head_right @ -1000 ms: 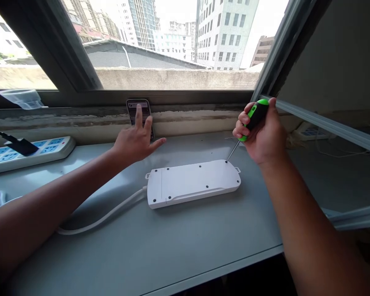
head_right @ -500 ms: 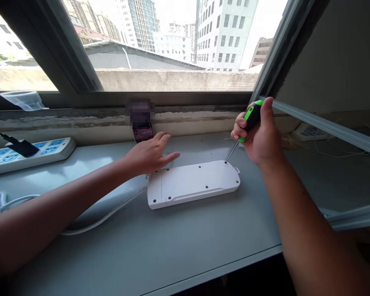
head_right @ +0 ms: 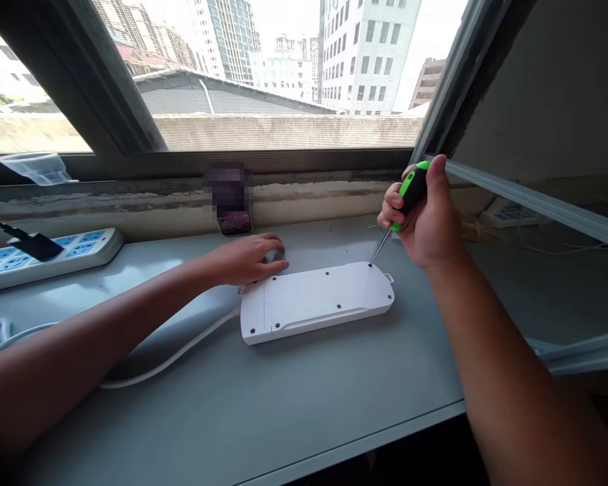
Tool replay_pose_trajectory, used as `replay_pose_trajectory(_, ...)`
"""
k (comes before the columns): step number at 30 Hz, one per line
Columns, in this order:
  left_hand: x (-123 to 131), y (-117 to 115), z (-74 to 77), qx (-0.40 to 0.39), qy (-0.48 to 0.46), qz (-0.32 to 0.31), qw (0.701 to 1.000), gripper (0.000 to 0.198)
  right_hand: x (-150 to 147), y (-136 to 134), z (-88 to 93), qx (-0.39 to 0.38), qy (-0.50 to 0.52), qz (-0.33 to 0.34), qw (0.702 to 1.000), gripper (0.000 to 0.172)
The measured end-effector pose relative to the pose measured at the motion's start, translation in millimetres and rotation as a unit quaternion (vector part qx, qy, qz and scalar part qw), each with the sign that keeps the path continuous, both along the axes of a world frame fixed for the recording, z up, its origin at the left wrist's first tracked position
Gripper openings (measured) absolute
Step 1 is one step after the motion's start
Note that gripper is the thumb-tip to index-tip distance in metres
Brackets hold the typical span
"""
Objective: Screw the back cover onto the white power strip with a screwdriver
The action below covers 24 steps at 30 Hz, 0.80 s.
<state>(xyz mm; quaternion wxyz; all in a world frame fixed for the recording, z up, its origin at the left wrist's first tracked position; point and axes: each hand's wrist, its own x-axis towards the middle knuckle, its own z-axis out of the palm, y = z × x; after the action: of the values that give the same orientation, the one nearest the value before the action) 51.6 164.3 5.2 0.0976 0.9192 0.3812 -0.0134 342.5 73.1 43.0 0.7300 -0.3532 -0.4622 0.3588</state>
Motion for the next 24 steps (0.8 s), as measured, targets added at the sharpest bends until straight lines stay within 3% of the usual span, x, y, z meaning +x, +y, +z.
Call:
replay_pose_trajectory(11, -4, 18, -9.7, 0.076, -0.145, 0.098, 0.982, 0.069, 0, 1, 0.8, -0.001, 0.001, -0.001, 1.000, 0.058)
replay_pose_trajectory(18, -31, 51, 3.7, 0.192, -0.241, 0.147, 0.940, 0.065, 2, 2, -1.1, 0.006, 0.000, 0.001, 1.000, 0.057)
replay_pose_trajectory(24, -56, 66, 5.1, 0.304, -0.198, 0.185, 0.914, 0.069, 3, 3, -1.5, 0.007, 0.001, 0.005, 1.000, 0.058)
